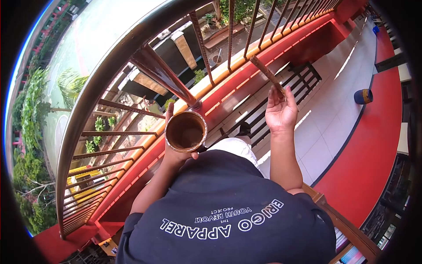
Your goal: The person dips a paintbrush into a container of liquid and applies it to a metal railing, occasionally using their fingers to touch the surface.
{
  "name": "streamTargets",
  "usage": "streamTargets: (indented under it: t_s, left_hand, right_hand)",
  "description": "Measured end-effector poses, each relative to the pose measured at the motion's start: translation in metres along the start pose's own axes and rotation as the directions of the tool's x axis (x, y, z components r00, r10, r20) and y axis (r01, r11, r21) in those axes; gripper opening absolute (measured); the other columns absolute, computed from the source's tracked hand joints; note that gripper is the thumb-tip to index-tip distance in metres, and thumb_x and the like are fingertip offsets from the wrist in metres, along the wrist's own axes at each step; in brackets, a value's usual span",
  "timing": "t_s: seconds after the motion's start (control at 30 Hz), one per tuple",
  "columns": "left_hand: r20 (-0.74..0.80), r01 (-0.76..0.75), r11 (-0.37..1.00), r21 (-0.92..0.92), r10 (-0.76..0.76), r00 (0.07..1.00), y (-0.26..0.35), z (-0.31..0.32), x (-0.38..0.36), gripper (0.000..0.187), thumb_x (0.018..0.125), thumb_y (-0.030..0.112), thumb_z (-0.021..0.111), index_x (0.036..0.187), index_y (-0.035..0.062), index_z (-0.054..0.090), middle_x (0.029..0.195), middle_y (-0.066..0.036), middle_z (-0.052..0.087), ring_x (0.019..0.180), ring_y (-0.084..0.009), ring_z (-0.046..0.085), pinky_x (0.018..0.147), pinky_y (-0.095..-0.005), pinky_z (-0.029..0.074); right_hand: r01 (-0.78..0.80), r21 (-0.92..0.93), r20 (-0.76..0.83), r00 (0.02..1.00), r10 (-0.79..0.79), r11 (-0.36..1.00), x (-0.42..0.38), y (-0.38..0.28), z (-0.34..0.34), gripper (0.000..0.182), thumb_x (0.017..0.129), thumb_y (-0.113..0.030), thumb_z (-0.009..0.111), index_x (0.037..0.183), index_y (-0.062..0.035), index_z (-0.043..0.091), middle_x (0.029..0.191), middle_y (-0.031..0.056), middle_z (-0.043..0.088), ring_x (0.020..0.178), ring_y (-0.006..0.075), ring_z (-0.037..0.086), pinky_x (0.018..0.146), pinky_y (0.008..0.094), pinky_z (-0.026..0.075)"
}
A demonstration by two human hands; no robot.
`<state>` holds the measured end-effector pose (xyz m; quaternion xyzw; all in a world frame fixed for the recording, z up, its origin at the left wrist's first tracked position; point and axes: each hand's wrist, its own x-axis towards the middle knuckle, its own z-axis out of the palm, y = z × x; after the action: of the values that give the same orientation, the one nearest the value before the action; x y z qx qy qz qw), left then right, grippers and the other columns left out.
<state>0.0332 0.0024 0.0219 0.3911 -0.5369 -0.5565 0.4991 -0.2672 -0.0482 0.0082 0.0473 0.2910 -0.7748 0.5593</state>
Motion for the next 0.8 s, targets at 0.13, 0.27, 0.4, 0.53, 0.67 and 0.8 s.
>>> streamTargets:
  t_s: [0.13,0.27,0.4,0.53,0.67,0.8]
  left_hand:
    - [0.039,-0.029,0.992,0.121,0.024,0.999,-0.009,-0.016,-0.014,0.157,0.044,0.053,0.094,0.152,0.0046,-0.009,0.123,-0.009,0.059,0.113,-0.0218,0.060,0.100,-0.0374,0.047]
    - [-0.054,0.086,0.990,0.113,-0.081,0.995,-0.005,-0.020,-0.029,0.159,0.042,0.055,0.093,0.152,0.0065,-0.010,0.123,-0.008,0.057,0.112,-0.0216,0.060,0.099,-0.0376,0.047]
    - [-0.070,0.127,0.970,0.208,-0.115,0.991,-0.008,-0.028,-0.039,0.160,0.040,0.058,0.092,0.152,0.0049,-0.010,0.122,-0.008,0.057,0.111,-0.0212,0.060,0.098,-0.0371,0.048]
    - [-0.047,0.118,0.966,0.232,-0.110,0.993,-0.017,-0.039,-0.047,0.160,0.041,0.060,0.091,0.152,0.0043,-0.010,0.121,-0.008,0.058,0.112,-0.0210,0.060,0.098,-0.0370,0.048]
    - [-0.131,0.183,0.972,0.146,-0.164,0.978,-0.003,-0.027,-0.049,0.159,0.042,0.062,0.090,0.152,0.0042,-0.009,0.121,-0.009,0.058,0.111,-0.0209,0.060,0.099,-0.0370,0.048]
    - [-0.107,0.105,0.940,0.325,-0.074,0.991,-0.016,-0.037,-0.053,0.150,0.052,0.078,0.074,0.151,0.0004,-0.008,0.103,-0.007,0.067,0.099,-0.0192,0.066,0.096,-0.0369,0.049]
  right_hand:
    - [0.046,0.042,0.014,0.999,-0.047,0.998,0.016,0.017,-0.005,0.015,0.093,-0.014,0.064,0.096,0.0001,0.060,0.093,0.0139,0.067,0.090,0.0242,0.070,0.084,0.0348,0.060]
    - [0.049,0.044,-0.077,0.996,-0.045,0.998,0.033,0.030,-0.030,0.016,0.092,-0.015,0.066,0.097,-0.0015,0.059,0.092,0.0131,0.067,0.089,0.0244,0.070,0.083,0.0350,0.060]
    - [0.033,-0.008,-0.204,0.978,-0.034,0.999,0.049,0.049,-0.057,0.020,0.090,-0.018,0.068,0.100,-0.0049,0.056,0.094,0.0121,0.065,0.087,0.0246,0.069,0.079,0.0350,0.059]
    - [0.118,-0.149,-0.230,0.961,-0.151,0.982,0.062,0.078,-0.069,0.032,0.087,-0.012,0.071,0.101,-0.0057,0.043,0.094,0.0145,0.063,0.083,0.0267,0.069,0.075,0.0378,0.059]
    - [0.273,-0.335,-0.193,0.917,-0.349,0.902,0.082,0.103,-0.056,0.033,0.087,-0.006,0.068,0.097,-0.0063,0.036,0.094,0.0163,0.059,0.080,0.0256,0.069,0.074,0.0366,0.061]
    - [0.421,-0.439,-0.046,0.871,-0.488,0.793,0.114,0.137,-0.039,0.031,0.088,-0.006,0.067,0.094,-0.0052,0.037,0.094,0.0145,0.058,0.079,0.0225,0.068,0.075,0.0335,0.061]
